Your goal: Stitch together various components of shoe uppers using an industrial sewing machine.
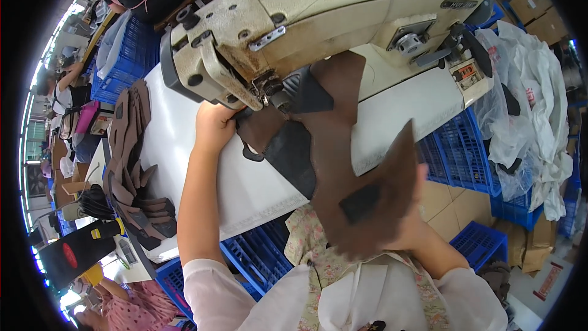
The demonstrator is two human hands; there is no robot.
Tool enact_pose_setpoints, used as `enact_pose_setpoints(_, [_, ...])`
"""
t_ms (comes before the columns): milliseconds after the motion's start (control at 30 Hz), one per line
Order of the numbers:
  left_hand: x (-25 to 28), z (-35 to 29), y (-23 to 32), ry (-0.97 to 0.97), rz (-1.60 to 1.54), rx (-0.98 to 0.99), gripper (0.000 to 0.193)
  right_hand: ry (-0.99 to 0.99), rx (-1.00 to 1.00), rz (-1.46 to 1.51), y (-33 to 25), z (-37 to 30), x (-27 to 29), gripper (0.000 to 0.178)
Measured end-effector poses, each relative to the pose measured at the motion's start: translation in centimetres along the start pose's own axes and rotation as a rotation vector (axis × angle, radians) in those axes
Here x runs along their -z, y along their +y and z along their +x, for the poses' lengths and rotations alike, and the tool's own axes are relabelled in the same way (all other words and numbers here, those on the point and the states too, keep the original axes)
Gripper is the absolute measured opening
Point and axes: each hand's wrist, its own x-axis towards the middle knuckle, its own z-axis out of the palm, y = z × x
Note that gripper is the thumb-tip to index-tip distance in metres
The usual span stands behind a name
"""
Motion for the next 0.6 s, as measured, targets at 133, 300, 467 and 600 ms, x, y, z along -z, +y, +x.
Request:
enact_pose_setpoints(133, [0.4,-0.6,0.3,-0.015,0.056,0.012,0.048,0.318,0.588,-0.632,-4.9,7.3,-5.2,0.101])
enact_pose_setpoints(300, [0.6,-0.9,0.4,-0.088,0.137,0.017,0.045,0.452,0.247,-0.751,-3.5,10.8,-4.1,0.080])
enact_pose_setpoints(467, [1.6,-0.5,2.9,-0.048,0.248,-0.046,0.034,0.431,0.258,-0.764,-2.9,13.2,-2.8,0.069])
enact_pose_setpoints(600, [1.0,-2.2,4.7,-0.149,0.427,0.025,0.034,0.347,0.379,-0.589,-3.2,18.8,0.4,0.065])
